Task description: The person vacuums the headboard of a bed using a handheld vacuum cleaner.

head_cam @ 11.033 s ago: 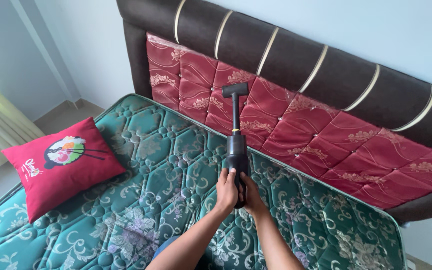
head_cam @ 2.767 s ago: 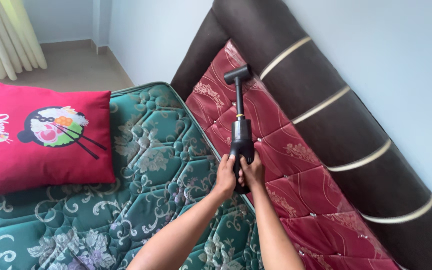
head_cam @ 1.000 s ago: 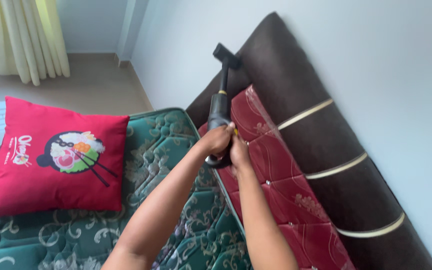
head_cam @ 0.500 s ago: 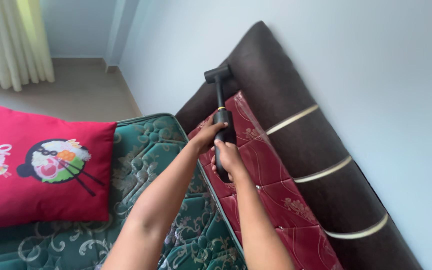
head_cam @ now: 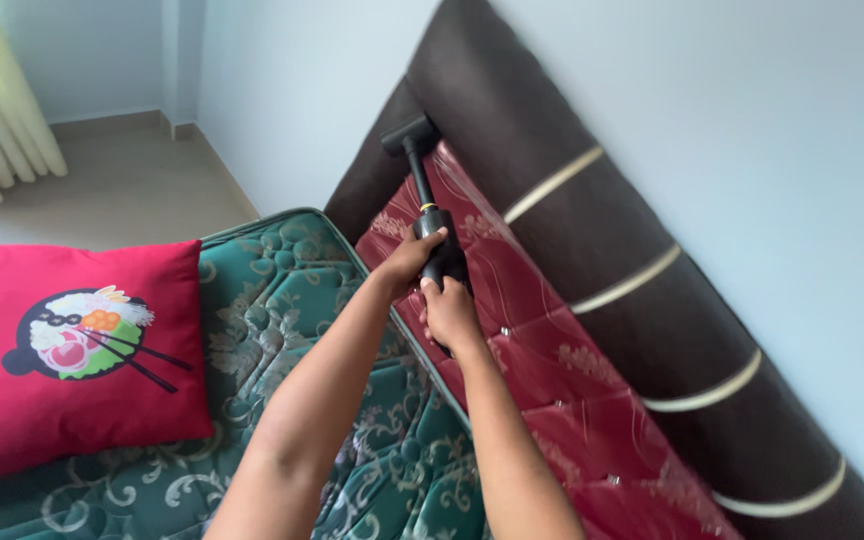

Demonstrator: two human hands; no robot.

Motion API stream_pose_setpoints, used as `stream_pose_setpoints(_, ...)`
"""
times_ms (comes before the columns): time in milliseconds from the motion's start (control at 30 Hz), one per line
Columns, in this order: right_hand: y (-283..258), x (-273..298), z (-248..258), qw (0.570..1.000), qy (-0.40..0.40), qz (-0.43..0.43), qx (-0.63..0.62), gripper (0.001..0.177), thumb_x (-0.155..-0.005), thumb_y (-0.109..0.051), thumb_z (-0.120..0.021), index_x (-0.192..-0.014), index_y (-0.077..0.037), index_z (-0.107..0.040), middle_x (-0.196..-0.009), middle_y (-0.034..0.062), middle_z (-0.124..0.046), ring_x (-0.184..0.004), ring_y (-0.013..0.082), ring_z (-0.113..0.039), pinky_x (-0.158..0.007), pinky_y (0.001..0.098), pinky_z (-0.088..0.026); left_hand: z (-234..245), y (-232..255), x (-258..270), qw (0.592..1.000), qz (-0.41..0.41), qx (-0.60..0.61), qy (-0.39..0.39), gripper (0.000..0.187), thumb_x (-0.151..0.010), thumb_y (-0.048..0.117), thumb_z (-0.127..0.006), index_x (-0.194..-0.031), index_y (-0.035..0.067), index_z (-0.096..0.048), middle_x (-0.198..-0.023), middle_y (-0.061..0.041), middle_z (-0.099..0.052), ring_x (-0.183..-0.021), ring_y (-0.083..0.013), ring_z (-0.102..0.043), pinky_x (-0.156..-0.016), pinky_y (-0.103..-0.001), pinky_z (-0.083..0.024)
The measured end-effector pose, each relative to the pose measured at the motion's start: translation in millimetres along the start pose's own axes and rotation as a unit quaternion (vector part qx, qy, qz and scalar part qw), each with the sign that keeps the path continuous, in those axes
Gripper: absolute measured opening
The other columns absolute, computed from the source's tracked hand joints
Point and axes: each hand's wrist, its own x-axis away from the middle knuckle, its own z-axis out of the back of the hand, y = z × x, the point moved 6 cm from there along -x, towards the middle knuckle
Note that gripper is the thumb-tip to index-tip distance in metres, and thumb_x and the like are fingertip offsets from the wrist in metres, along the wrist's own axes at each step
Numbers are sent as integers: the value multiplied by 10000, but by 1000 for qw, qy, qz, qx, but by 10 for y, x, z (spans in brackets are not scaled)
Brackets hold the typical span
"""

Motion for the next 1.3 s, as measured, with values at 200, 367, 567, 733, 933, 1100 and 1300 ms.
stream_pose_setpoints(200, 284, 448, 187, 1000, -3, -19, 0, 330, -1029, -306, -520, -980, 13, -591, -600, 91, -614, -412, 193, -569, -400, 358, -455, -352, -375, 68, 997, -56, 48, -31, 795, -908, 481, -673, -1540, 223, -266, -1346, -171, -583, -1096, -277, -669, -818, -449, -605)
stream_pose_setpoints(367, 430, 829, 339, 999, 22, -39, -9, 315, -1014, -317, -536, -977, -8, -582, -599, 84, -615, -412, 183, -565, -406, 354, -453, -600, -666, 204, 995, -59, 52, -54, 795, -924, 472, -685, -1543, 174, -285, -1376, -175, -575, -1185, -292, -640, -895, -424, -598)
stream_pose_setpoints(567, 727, 1346, 576, 996, 36, -77, -15, 331, -1015, -340, -529, -980, -15, -580, -606, 84, -613, -421, 184, -563, -406, 362, -446, -972, -1023, 633, 997, 44, 3, -61, 827, -884, 475, -645, -1535, 223, -200, -1386, -177, -521, -1173, -311, -629, -893, -474, -588)
stream_pose_setpoints(733, 1018, 1700, 703, 994, 67, -86, -8, 370, -1017, -365, -534, -946, -10, -609, -612, 85, -637, -444, 184, -598, -444, 353, -478, -1190, -1392, 743, 997, 30, -47, -63, 823, -902, 468, -665, -1537, 165, -237, -1385, -187, -522, -1171, -306, -630, -883, -467, -593)
stream_pose_setpoints(933, 1338, 1978, 800, 992, 74, -96, -40, 352, -1007, -357, -546, -968, -15, -619, -614, 94, -639, -447, 201, -601, -448, 364, -481, -1451, -1677, 930, 995, 42, -40, -77, 846, -889, 446, -684, -1515, 110, -226, -1337, -211, -555, -1142, -311, -636, -877, -454, -580)
stream_pose_setpoints(1100, 1627, 2187, 861, 986, 81, -117, -87, 321, -1001, -341, -545, -1008, -25, -601, -609, 94, -605, -427, 201, -550, -418, 389, -442, -1650, -1896, 1059, 995, 34, -56, -74, 845, -882, 445, -706, -1505, 77, -268, -1313, -206, -586, -1116, -309, -659, -870, -451, -597)
stream_pose_setpoints(1300, 1814, 2547, 1023, 985, 97, -125, -71, 343, -1013, -346, -540, -1000, -10, -607, -604, 93, -620, -431, 200, -579, -433, 384, -460, -1925, -2226, 1269, 988, 75, -107, -86, 852, -849, 446, -666, -1517, 173, -213, -1314, -163, -551, -1108, -288, -631, -857, -453, -567)
